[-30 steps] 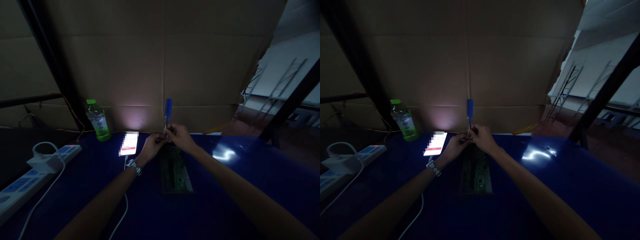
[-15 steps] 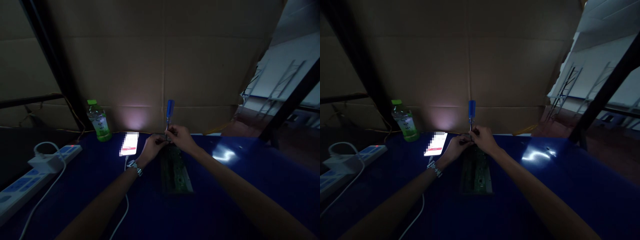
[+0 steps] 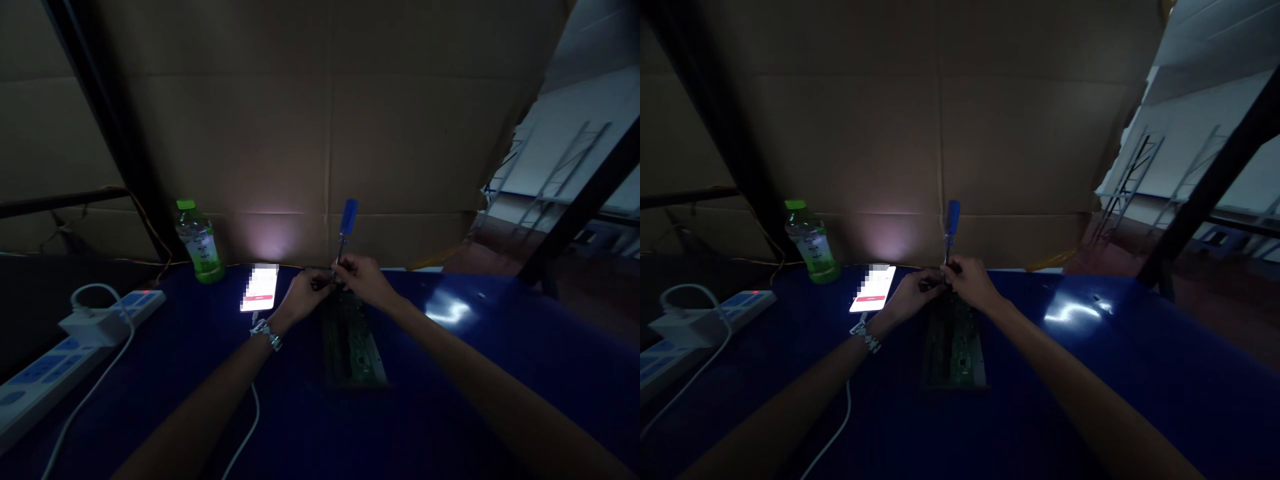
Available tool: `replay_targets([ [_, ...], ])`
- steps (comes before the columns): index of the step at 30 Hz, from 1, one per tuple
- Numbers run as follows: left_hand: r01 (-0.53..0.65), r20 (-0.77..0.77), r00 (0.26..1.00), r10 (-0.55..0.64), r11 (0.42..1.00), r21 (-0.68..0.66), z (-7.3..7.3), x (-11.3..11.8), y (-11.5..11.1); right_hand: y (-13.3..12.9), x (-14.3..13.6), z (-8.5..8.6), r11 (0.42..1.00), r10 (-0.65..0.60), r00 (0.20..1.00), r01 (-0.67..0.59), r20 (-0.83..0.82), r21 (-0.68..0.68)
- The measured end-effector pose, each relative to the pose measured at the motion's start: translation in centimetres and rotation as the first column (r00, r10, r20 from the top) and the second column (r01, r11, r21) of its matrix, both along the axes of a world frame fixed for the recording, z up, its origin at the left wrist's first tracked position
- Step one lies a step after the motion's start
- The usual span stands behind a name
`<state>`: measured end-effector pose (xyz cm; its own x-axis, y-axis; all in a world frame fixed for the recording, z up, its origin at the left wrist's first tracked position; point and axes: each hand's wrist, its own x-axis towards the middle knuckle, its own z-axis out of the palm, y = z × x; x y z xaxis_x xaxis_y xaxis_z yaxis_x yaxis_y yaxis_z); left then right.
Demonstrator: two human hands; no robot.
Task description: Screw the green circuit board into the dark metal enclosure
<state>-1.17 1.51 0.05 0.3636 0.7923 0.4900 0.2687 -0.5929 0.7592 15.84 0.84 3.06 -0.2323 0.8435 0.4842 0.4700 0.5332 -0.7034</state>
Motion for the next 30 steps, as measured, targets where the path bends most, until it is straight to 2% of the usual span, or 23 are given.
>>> replay_targets([
  [4, -0.026, -0.061, 0.998, 0.028, 0.999, 0.045, 1.4, -1.1, -0.3, -0.2, 0.3, 0.3, 0.997, 0.055, 0.987, -0.062, -0.152, -0.043],
  [7, -0.051, -0.143, 0.987, 0.069, 0.99, 0.13, 1.6, -2.0, -0.8, -0.7, 0.7, -0.1, 0.993, 0.056, 0.95, -0.086, -0.308, -0.085],
  [10, -0.056, -0.219, 0.972, 0.091, 0.985, 0.161, 1.3, -2.6, -1.6, -1.9, 1.4, -1.4, 0.979, 0.038, 0.879, -0.128, -0.475, -0.158],
  [15, 0.024, -0.359, 0.933, 0.014, 0.995, 0.102, 1.0, -2.6, -2.9, -4.3, 2.2, -3.8, 0.966, -0.017, 0.737, -0.163, -0.676, -0.202],
  [18, 0.028, -0.379, 0.925, 0.005, 0.996, 0.082, 1.0, -2.2, -3.2, -4.9, 2.0, -4.2, 0.965, -0.037, 0.692, -0.162, -0.721, -0.205],
  [23, 0.028, -0.374, 0.927, -0.002, 0.998, 0.065, 0.8, -2.0, -3.2, -5.2, 1.4, -4.0, 0.97, -0.05, 0.667, -0.146, -0.744, -0.196],
  [30, 0.035, -0.353, 0.936, 0.006, 0.993, 0.111, 0.4, -1.8, -3.1, -5.2, 0.8, -4.3, 0.971, -0.06, 0.641, -0.139, -0.765, -0.193],
])
